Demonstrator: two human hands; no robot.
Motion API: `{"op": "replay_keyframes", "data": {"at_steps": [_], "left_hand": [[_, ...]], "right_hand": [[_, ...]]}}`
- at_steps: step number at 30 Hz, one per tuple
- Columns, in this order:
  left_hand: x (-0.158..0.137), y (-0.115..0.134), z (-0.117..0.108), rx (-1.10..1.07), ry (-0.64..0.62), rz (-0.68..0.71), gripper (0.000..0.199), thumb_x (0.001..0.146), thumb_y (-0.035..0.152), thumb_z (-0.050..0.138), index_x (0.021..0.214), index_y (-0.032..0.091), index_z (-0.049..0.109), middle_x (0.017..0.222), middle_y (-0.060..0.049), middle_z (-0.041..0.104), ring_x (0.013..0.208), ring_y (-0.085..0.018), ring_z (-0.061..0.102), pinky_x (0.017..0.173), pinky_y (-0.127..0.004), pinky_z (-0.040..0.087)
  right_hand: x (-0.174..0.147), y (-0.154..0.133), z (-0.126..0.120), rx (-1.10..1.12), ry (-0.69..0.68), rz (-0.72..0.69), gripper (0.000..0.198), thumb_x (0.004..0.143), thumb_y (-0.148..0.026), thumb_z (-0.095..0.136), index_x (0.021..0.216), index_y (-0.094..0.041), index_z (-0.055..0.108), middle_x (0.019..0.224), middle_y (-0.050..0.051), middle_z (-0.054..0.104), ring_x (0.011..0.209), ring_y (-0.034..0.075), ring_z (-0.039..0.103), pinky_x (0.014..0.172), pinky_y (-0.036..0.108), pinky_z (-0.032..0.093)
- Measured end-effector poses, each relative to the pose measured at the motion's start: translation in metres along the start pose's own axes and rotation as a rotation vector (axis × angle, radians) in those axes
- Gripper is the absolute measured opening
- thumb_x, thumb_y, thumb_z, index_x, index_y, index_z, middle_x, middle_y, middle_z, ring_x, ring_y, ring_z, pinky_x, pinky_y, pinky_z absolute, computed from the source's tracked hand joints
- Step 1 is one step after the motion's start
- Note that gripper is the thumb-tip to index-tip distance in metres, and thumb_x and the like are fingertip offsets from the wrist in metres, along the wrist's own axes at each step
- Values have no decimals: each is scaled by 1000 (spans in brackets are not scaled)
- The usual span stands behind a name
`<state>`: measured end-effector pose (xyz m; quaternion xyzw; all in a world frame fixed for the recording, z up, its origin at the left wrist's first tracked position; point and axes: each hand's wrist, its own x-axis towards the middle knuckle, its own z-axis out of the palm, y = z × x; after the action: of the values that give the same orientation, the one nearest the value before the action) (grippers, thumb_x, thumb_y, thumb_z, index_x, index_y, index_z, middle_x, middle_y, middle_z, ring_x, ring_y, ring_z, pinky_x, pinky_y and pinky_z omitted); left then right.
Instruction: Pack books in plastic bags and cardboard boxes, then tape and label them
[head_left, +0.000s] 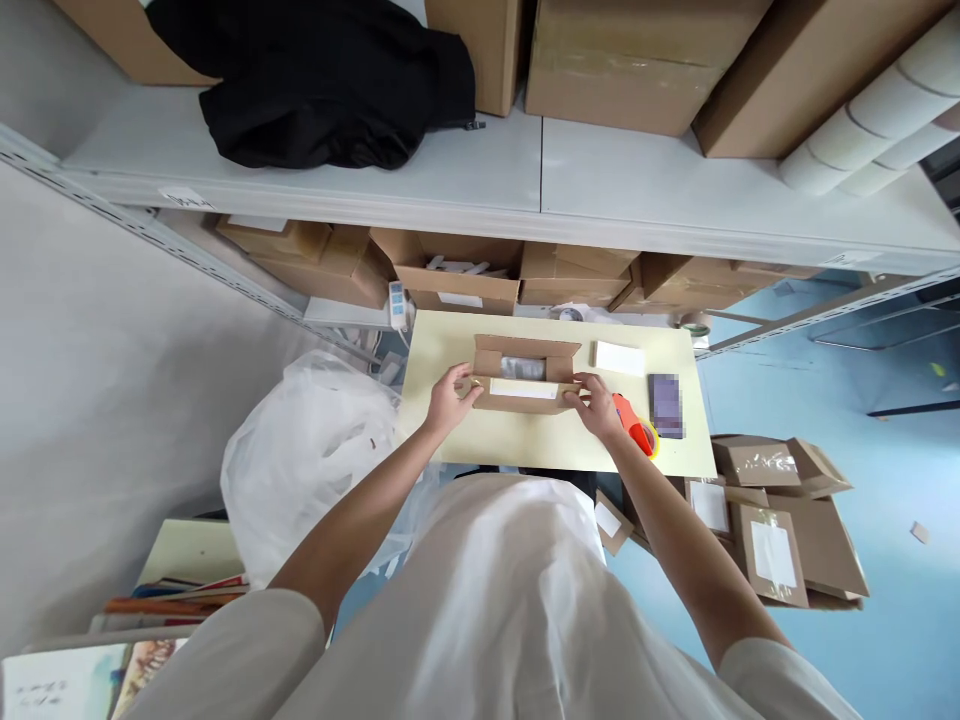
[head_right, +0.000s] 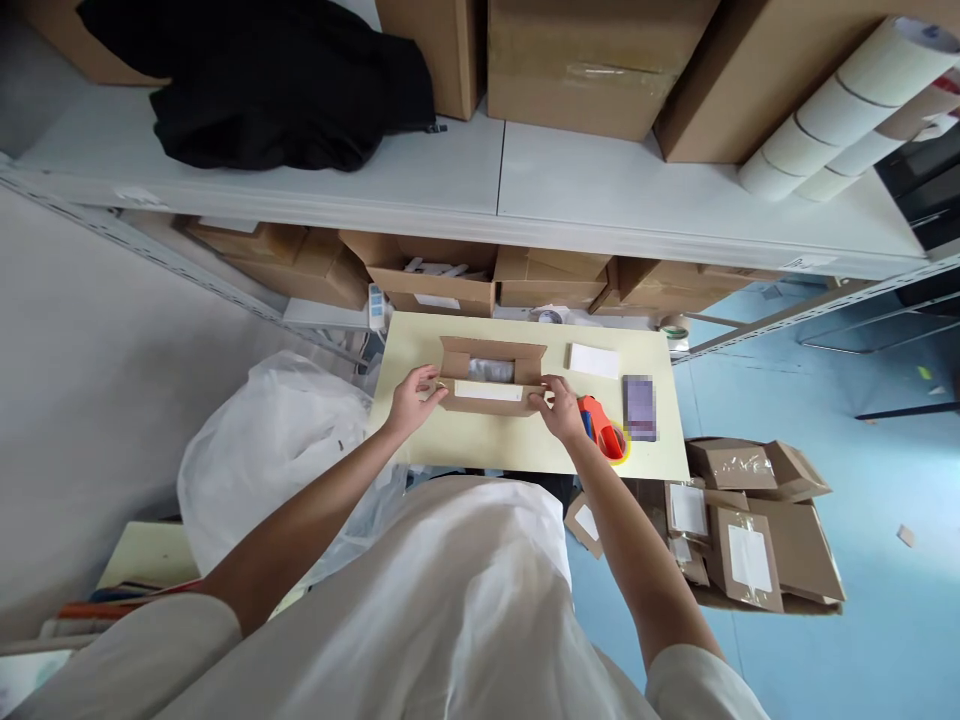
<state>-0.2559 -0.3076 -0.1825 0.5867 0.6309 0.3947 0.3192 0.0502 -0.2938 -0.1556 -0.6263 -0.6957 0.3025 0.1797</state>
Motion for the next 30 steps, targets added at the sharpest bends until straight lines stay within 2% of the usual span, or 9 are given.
{"op": "replay_keyframes", "data": {"at_steps": [3,7,10,13,15,20,23,26,30], "left_hand": [[5,-5,5,-50,82,-124,51,72,24,70,120,17,52,120,-15,63,102,-23,65,79,-35,57],[6,-11,10,-144,23,-208,33,75,24,66,106,15,61,97,-10,72,84,-18,70,80,-35,58],[3,-12,13,-132,28,-187,24,77,25,63,99,17,65,99,-8,72,89,-18,69,85,-36,57],[-1,-13,14,-120,26,-181,25,79,26,61,102,17,67,104,-8,72,90,-19,70,86,-36,56],[-3,-15,13,-104,22,-161,26,80,28,59,103,17,67,106,-8,71,90,-19,70,87,-37,56],[-5,-14,8,-64,-24,-143,48,83,29,57,129,14,51,107,-12,70,94,-21,69,86,-38,56],[-2,-2,3,122,-38,-19,59,85,27,54,140,13,37,128,-18,59,114,-25,60,93,-41,52],[3,19,3,404,-128,211,56,88,26,48,141,14,37,147,-17,38,138,-29,33,110,-48,33],[7,38,15,633,-392,381,71,86,40,53,146,13,28,153,-17,26,143,-34,17,115,-57,11]], "right_hand": [[12,1,0,-25,64,56,69,82,-40,56,142,-19,29,140,17,42,121,28,51,92,46,48],[38,-8,-18,-210,55,-71,107,72,-44,68,150,-12,2,156,21,9,143,35,15,109,51,29],[54,-21,-30,-309,-28,-196,92,79,-35,63,151,-16,8,155,15,22,141,33,21,109,51,27],[56,-30,-28,-365,-117,-242,55,87,-23,49,141,-18,39,137,12,52,126,29,46,105,45,35],[49,-29,-20,-374,-160,-254,41,91,-21,40,130,-17,53,128,11,59,119,26,52,103,40,38],[25,-16,2,-366,-165,-266,43,96,-26,33,133,-15,51,146,9,43,139,22,32,110,39,32],[14,-14,10,-386,-127,-210,48,95,-33,38,140,-17,42,150,8,37,142,23,25,112,44,28],[10,-17,15,-405,-104,-180,54,94,-38,39,142,-15,38,151,9,34,143,24,22,113,45,26],[9,-25,18,-403,-107,-160,56,95,-41,35,144,-13,36,152,10,32,144,25,20,114,46,23]]}}
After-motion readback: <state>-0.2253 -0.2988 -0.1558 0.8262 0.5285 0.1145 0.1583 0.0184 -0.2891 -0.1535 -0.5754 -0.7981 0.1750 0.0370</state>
